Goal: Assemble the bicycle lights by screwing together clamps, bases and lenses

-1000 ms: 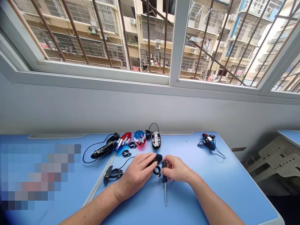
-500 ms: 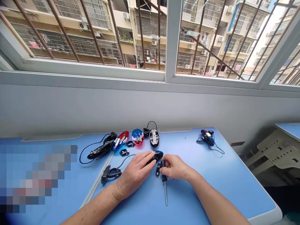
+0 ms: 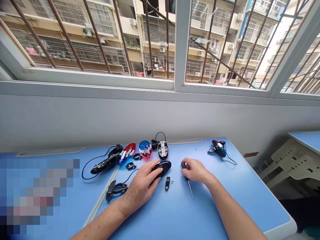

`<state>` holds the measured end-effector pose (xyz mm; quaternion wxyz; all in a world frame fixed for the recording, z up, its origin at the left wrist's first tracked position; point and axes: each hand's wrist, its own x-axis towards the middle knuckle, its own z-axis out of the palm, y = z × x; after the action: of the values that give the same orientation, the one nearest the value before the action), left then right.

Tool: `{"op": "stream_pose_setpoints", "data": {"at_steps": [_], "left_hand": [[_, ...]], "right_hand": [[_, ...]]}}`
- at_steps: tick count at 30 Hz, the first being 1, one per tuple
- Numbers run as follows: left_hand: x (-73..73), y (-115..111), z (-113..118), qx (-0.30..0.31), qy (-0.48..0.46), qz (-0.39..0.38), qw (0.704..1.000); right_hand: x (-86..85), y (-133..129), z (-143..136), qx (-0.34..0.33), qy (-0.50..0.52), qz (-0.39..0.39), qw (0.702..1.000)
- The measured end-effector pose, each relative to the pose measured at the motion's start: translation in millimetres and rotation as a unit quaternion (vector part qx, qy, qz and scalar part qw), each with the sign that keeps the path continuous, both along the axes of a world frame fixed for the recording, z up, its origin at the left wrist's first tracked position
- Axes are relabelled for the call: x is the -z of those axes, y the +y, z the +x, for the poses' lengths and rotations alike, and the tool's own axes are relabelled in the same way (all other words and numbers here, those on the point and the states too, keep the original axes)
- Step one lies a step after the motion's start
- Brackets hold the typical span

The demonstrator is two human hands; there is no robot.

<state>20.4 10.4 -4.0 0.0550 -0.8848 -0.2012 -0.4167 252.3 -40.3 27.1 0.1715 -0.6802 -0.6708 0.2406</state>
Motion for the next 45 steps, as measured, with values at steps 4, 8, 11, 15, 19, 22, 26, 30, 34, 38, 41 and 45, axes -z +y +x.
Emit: {"op": "stream_pose_setpoints", "data": {"at_steps": [4, 8, 11, 15, 19, 22, 26, 30, 34, 38, 41, 45], "left_hand": [[5.4, 2.2, -0.6, -0.015, -0.010, -0.047, 0.999], [10.6, 4.6, -1.9, -0.022, -0.014, -0.094, 0.995], [14.4, 6.6, -2.9, -0.032, -0.022, -0.128, 0.991], [15.0, 7.1, -3.8, -0.052, -0.016, -0.179, 0.982], [9.8, 5.5, -3.4, -0.063, -0.017, -0.208, 0.976], [4.8, 5.9, -1.4, -0.085, -0.008, -0.209, 0.974], [-2.3, 9.3, 1.0, -0.100, 0.060, -0.231, 0.966], [-11.8, 11.4, -4.5, -0.096, 0.098, -0.267, 0.954], [-25.7, 7.5, -13.4, -0.093, 0.142, -0.298, 0.939], [-37.6, 1.1, -14.9, -0.103, 0.202, -0.308, 0.924], [-40.3, -0.5, -13.6, -0.103, 0.215, -0.312, 0.920], [-39.0, 1.0, -14.1, -0.094, 0.220, -0.316, 0.918]], "right_hand": [[-3.2, -5.1, -7.9, 0.018, -0.076, 0.017, 0.997], [-5.2, -8.9, -20.3, 0.013, -0.134, 0.017, 0.991], [-7.0, -10.1, -24.6, 0.005, -0.160, 0.015, 0.987], [-9.5, -11.7, -24.7, 0.002, -0.174, 0.013, 0.985], [-10.7, -12.8, -23.7, 0.013, -0.164, 0.015, 0.986], [-9.5, -11.9, -23.5, 0.025, -0.139, 0.017, 0.990], [-5.3, -8.9, -20.3, 0.043, -0.064, 0.024, 0.997], [-6.0, -3.9, -10.5, 0.072, 0.079, 0.036, 0.994], [-17.6, -0.7, -1.6, 0.105, 0.260, 0.034, 0.959], [-29.4, -2.8, -0.1, 0.111, 0.380, 0.019, 0.918], [-31.5, -5.5, -1.5, 0.103, 0.419, 0.008, 0.902], [-26.0, -10.0, -2.4, 0.039, 0.290, 0.035, 0.955]]}}
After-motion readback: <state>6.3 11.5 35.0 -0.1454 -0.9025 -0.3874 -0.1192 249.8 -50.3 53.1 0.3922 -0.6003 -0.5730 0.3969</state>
